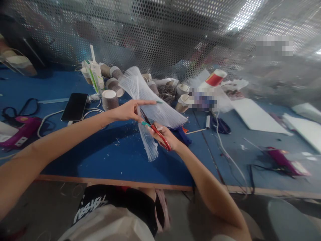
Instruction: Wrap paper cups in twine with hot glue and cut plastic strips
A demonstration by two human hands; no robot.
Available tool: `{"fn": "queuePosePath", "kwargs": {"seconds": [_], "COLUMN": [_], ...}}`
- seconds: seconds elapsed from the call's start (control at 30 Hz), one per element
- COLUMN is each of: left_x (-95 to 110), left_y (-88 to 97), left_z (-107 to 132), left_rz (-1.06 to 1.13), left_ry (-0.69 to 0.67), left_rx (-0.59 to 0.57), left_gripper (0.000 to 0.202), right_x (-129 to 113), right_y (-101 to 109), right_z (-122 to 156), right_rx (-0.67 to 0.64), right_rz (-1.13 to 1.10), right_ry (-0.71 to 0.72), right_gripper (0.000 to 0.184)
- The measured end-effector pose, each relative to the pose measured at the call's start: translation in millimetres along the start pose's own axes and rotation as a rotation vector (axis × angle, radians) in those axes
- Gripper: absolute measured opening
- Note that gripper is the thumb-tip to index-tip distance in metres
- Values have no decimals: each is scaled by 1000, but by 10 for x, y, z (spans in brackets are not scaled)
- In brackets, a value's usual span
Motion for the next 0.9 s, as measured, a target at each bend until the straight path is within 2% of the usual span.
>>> {"fn": "queuePosePath", "kwargs": {"seconds": [0.1, 0.27, 0.47, 0.63, 0.9], "left_x": [10, 16, 6, -14, 28], "left_y": [-4, -12, 38, 93, 182], "left_z": [13, 21, -9, -38, -38], "left_rz": [-2, -23, -58, -142, -335], "left_ry": [11, 1, -38, -33, -136], "left_rx": [-2, -22, 25, 133, 422], "left_gripper": [80, 81, 79, 65, 38], "right_x": [8, -43, -34, -66, 43], "right_y": [21, 22, 52, 62, 134], "right_z": [3, -7, -25, -53, -77], "right_rx": [20, 17, 29, 75, 76], "right_rz": [84, 122, 141, 130, 159], "right_ry": [13, 117, 77, 89, 85], "right_gripper": [47, 52, 45, 48, 53]}}
Point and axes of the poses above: each hand's wrist, its own z-axis away from the middle knuckle, its own y-axis out of the back of the hand, x = y × z, the point moved 4 cm from there along -z, towards the middle knuckle, and after that the axes turned 10 degrees about y, right-handed, at the moved point
